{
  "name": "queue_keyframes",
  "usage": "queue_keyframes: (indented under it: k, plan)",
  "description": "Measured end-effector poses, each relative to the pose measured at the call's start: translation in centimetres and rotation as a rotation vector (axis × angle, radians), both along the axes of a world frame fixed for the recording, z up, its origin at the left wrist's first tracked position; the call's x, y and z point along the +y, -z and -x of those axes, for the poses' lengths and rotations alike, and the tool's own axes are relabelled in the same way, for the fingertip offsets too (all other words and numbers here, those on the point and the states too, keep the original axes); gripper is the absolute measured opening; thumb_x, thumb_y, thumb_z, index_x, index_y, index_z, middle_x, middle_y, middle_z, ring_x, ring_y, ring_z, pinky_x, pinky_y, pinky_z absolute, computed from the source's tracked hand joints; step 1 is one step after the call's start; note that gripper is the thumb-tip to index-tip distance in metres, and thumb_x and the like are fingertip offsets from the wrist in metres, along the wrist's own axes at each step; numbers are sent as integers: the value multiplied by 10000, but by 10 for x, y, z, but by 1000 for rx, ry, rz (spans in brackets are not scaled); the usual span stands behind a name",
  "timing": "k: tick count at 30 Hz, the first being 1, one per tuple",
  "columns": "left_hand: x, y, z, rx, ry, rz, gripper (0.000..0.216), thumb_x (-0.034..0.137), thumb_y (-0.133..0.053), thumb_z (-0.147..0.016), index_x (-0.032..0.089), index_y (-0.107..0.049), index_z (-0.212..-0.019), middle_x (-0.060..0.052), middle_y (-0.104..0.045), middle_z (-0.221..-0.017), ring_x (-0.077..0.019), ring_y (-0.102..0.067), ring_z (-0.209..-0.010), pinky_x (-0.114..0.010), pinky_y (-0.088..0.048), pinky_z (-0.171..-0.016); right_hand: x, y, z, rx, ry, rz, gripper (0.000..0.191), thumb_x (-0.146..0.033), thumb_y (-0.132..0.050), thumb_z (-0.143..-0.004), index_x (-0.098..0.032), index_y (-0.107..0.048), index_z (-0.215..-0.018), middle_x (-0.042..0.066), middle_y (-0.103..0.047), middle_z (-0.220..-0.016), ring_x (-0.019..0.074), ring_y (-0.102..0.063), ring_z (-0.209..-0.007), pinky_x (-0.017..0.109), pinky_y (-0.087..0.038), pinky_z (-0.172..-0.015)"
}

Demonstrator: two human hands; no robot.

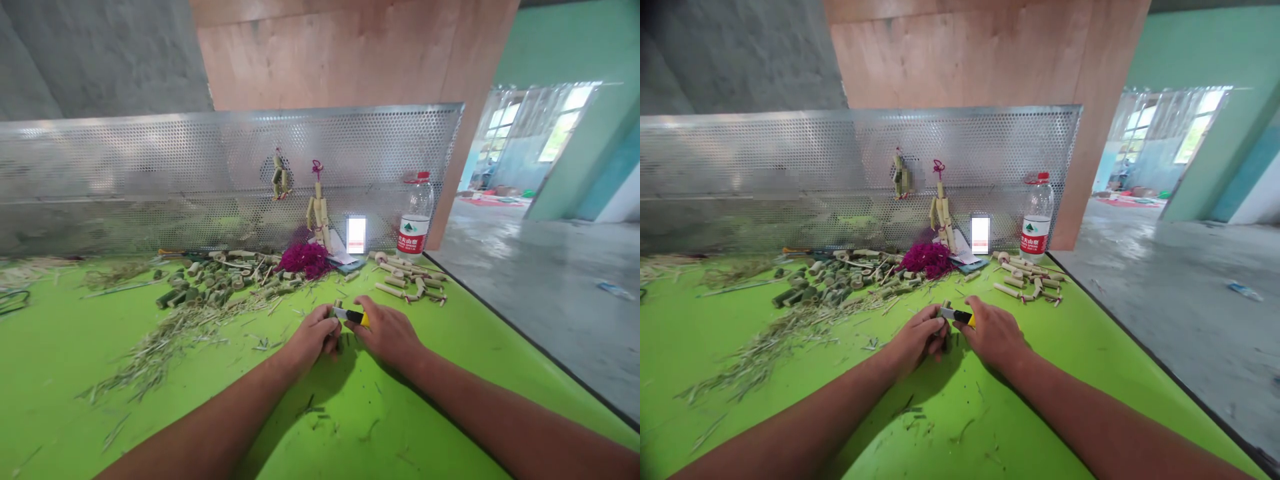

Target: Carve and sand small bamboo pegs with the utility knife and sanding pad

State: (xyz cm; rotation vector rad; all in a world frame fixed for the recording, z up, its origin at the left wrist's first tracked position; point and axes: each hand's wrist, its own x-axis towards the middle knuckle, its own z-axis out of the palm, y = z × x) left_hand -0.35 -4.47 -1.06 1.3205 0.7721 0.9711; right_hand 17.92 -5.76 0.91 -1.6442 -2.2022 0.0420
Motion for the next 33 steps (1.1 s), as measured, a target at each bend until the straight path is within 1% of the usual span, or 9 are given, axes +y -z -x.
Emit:
queue_keyframes:
  k: [4,7,10,13,18,21,26,29,33]
  plan:
    - [1,1,1,22,-31,3,89,269,-496,-823,181,-511,-819,56,-419,-523,-78,-351,-414,-217,-417,-440,-3,-1,2,23,-27,25,365,-466,-453,-948,-200,-506,-1192,91,-707,-952,245,-652,-853,317,-368,-709]
    - [-1,-1,0,-5,-25,20,166,259,-555,-781,176,-531,-923,67,-424,-533,-75,-344,-420,-202,-390,-434,-6,-3,5,13,-53,39,281,-362,-478,-932,-199,-514,-1158,81,-698,-952,233,-640,-866,308,-363,-719]
    - [-4,-4,-2,0,6,1,326,368,-624,-787,163,-516,-1017,79,-414,-544,-73,-365,-445,-200,-399,-458,-9,-2,6,21,-91,54,256,-287,-492,-911,-204,-521,-1151,72,-691,-985,219,-623,-893,301,-364,-742]
    - [-4,-6,-2,83,-31,-98,433,493,-621,-806,148,-501,-1039,76,-420,-566,-75,-392,-456,-199,-390,-449,-11,-1,6,36,-125,33,241,-300,-487,-922,-199,-539,-1134,74,-684,-992,216,-607,-895,304,-365,-751]
    - [-3,-7,-1,174,-73,-163,404,509,-517,-879,143,-511,-1050,53,-467,-602,-81,-427,-446,-206,-372,-432,-11,1,5,70,-168,-4,278,-335,-467,-943,-185,-573,-1151,84,-679,-1005,214,-592,-889,312,-369,-766]
    - [-4,-9,0,165,-69,-171,401,507,-531,-872,142,-515,-1036,55,-457,-605,-80,-431,-456,-208,-375,-445,-11,0,4,94,-208,-1,295,-311,-463,-944,-181,-581,-1180,82,-685,-1009,205,-590,-876,301,-373,-753]
    - [-4,-7,0,114,-24,-184,487,532,-594,-835,144,-494,-1112,61,-447,-635,-79,-426,-488,-214,-389,-479,-11,-4,3,102,-212,9,317,-335,-462,-949,-172,-591,-1188,88,-696,-1018,215,-609,-874,302,-391,-743]
    - [-2,-5,1,80,4,-179,515,559,-603,-823,148,-481,-1107,60,-446,-654,-78,-428,-506,-218,-397,-499,-12,-5,2,103,-215,24,357,-363,-445,-961,-177,-583,-1233,90,-703,-1054,218,-629,-882,305,-409,-753]
    - [0,-3,1,107,15,-189,537,586,-576,-831,137,-462,-1103,75,-417,-598,-86,-414,-503,-223,-390,-510,-9,-6,-2,68,-221,19,469,-415,-414,-976,-151,-539,-1344,127,-688,-1162,247,-642,-953,333,-429,-807]
